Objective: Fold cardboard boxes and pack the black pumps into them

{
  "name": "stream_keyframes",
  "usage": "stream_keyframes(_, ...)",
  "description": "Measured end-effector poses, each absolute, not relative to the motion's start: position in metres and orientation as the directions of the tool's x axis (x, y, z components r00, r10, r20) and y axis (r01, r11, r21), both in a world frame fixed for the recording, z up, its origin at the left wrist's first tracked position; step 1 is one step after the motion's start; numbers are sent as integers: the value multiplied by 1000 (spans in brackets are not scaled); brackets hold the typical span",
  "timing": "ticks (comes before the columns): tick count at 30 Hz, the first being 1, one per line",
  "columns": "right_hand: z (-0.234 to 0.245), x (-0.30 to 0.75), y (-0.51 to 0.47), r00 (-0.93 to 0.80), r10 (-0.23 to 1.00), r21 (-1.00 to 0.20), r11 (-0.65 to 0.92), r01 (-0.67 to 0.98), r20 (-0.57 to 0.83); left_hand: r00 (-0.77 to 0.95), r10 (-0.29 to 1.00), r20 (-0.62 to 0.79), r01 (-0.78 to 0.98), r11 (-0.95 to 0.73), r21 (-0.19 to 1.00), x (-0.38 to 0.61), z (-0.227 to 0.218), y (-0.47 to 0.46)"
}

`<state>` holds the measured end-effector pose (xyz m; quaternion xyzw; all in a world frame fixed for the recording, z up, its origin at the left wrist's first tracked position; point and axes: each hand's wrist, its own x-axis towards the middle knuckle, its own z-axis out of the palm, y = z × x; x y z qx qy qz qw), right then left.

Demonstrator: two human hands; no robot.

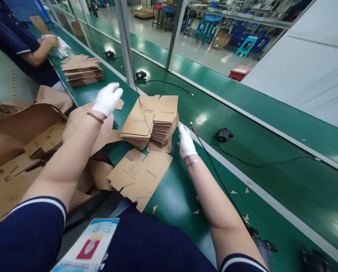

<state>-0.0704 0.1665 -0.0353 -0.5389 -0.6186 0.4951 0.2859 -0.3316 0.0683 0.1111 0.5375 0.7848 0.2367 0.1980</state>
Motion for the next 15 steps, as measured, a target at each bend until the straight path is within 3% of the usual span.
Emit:
stream_keyframes(2, -43, -51, 130, -280, 958, -851, 95, 517, -64, -400, 916, 37, 727, 293, 621, -321, 114, 12)
stream_keyframes(4, -47, -35, 91, -522, 849, -719, 408, 563, 74, -375, 924, 74, 755, 258, 603, -301, 98, -45)
stream_keyframes(7, -46, -27, 42, -928, 371, -469, 821, 327, 3, -368, 916, -161, 769, 398, 500, -273, 41, -103)
stream_keyframes(9, -45, -34, 20, -985, 145, -377, 910, 170, -94, -436, 843, -315, 652, 537, 536, -265, -2, -118)
stream_keyframes(12, -46, -49, 1, -995, 37, -299, 952, 63, -92, -441, 781, -443, 356, 605, 712, -267, -38, -128)
stream_keyframes(15, -41, -58, -11, -998, -62, -252, 966, -60, 1, -456, 774, -439, 235, 580, 780, -280, -21, -147)
